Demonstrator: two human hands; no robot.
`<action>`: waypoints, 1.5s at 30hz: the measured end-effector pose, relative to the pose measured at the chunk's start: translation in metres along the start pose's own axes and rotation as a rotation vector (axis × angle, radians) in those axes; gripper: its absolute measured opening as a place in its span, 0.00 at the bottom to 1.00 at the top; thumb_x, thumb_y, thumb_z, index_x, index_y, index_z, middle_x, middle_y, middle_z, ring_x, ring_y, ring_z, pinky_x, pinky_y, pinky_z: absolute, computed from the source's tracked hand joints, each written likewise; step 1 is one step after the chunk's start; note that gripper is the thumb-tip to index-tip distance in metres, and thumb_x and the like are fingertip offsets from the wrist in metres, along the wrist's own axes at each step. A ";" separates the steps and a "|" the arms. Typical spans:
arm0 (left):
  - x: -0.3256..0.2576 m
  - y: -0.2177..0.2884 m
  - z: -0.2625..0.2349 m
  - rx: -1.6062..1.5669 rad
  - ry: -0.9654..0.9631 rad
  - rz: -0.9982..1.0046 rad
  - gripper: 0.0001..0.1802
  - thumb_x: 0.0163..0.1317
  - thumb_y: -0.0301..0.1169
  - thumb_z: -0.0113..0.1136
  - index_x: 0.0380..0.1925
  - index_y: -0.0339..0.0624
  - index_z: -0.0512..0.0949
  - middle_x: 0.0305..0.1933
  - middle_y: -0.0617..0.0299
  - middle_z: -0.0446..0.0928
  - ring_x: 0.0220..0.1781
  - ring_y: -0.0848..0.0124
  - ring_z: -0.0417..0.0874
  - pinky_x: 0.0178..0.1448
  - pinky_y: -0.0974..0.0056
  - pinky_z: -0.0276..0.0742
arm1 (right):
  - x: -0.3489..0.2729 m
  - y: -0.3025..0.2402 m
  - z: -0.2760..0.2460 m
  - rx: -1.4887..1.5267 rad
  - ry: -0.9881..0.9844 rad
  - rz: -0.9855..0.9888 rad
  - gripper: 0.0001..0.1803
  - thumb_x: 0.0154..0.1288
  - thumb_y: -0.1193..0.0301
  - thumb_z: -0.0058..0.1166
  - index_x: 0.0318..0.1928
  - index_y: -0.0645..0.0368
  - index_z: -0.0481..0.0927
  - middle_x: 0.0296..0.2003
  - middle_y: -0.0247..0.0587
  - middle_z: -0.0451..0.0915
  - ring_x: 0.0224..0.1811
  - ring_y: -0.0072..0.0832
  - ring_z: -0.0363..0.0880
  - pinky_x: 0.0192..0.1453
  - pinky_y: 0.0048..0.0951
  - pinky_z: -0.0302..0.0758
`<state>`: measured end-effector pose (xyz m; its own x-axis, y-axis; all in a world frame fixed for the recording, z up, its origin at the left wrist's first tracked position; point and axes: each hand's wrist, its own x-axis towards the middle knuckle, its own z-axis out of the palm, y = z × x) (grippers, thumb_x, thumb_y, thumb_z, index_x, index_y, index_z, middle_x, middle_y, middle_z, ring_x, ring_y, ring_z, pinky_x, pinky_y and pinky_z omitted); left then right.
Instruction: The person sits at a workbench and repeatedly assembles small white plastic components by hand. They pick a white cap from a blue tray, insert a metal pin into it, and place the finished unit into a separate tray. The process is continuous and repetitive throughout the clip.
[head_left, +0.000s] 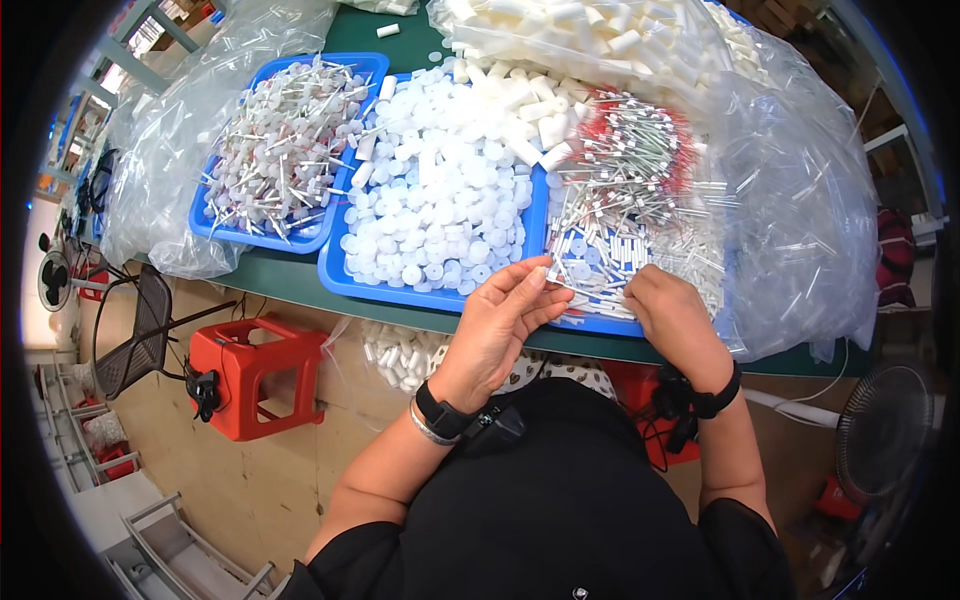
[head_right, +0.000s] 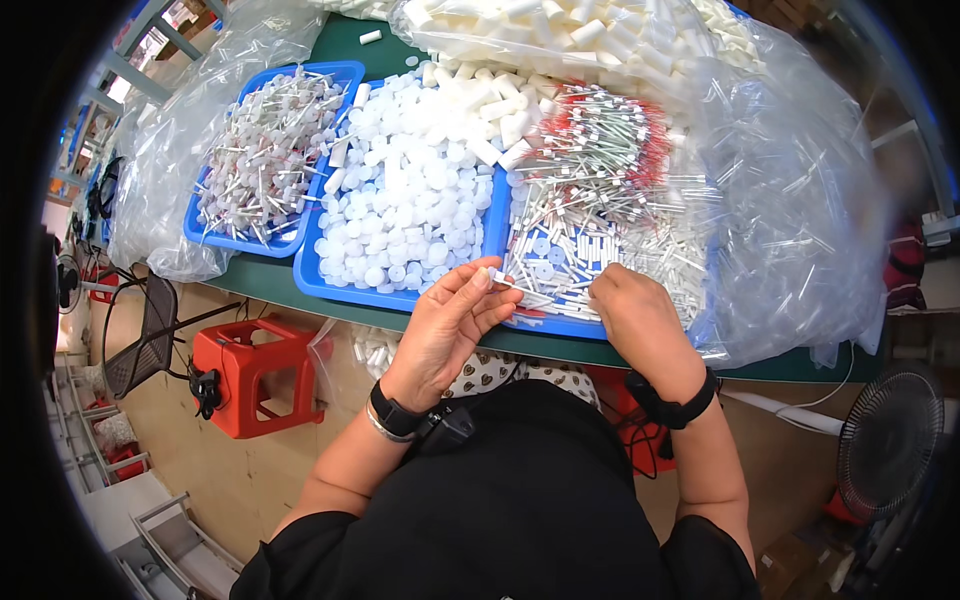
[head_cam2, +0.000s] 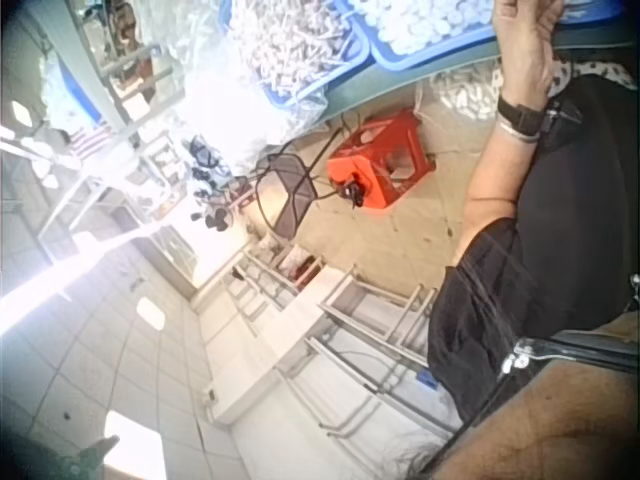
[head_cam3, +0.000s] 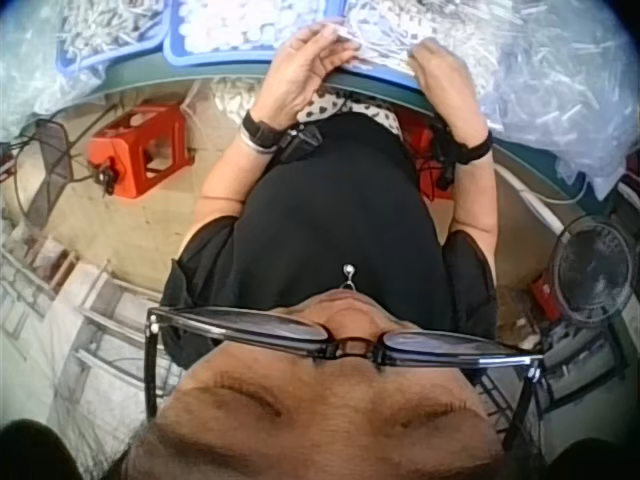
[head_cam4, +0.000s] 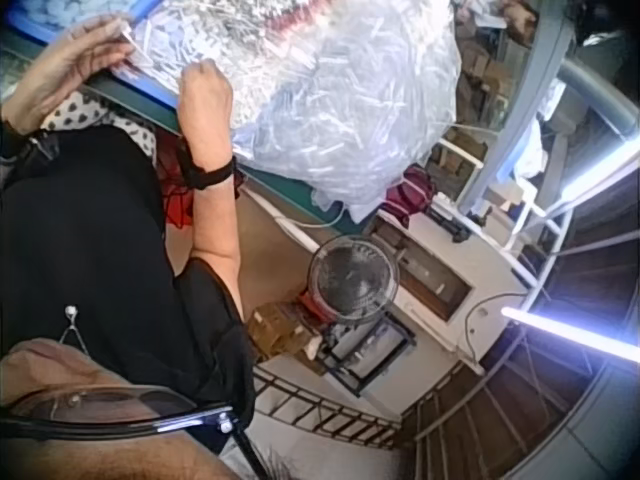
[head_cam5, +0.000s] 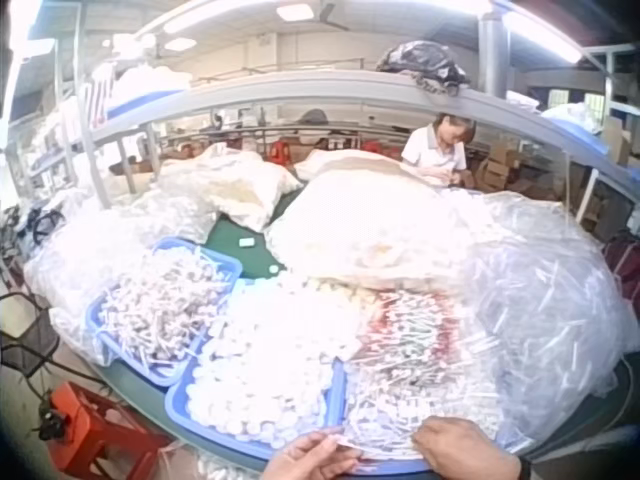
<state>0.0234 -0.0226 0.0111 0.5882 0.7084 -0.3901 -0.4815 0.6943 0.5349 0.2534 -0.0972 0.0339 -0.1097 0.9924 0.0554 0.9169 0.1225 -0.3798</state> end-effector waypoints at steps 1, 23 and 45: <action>0.000 0.000 0.001 0.000 0.002 0.001 0.17 0.70 0.31 0.57 0.54 0.33 0.74 0.44 0.54 0.80 0.49 0.65 0.84 0.55 0.66 0.82 | 0.000 0.002 0.001 0.018 0.011 -0.001 0.05 0.58 0.75 0.59 0.33 0.63 0.77 0.31 0.48 0.76 0.35 0.48 0.77 0.39 0.44 0.74; 0.002 -0.007 0.002 -0.005 0.019 0.037 0.16 0.71 0.31 0.57 0.54 0.34 0.74 0.46 0.55 0.80 0.51 0.66 0.84 0.57 0.66 0.81 | 0.005 -0.032 -0.010 0.351 0.167 -0.043 0.04 0.60 0.79 0.58 0.36 0.63 0.78 0.29 0.43 0.82 0.26 0.38 0.82 0.31 0.33 0.76; -0.002 0.038 -0.004 0.388 0.032 0.296 0.16 0.70 0.31 0.58 0.54 0.36 0.78 0.49 0.61 0.81 0.45 0.74 0.82 0.46 0.70 0.76 | 0.021 -0.050 0.002 0.778 -0.019 0.188 0.14 0.78 0.68 0.43 0.51 0.65 0.76 0.26 0.42 0.81 0.24 0.24 0.81 0.29 0.26 0.75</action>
<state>0.0011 0.0032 0.0290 0.4399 0.8758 -0.1987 -0.3436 0.3686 0.8638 0.2046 -0.0829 0.0525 0.0073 0.9962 -0.0872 0.3906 -0.0831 -0.9168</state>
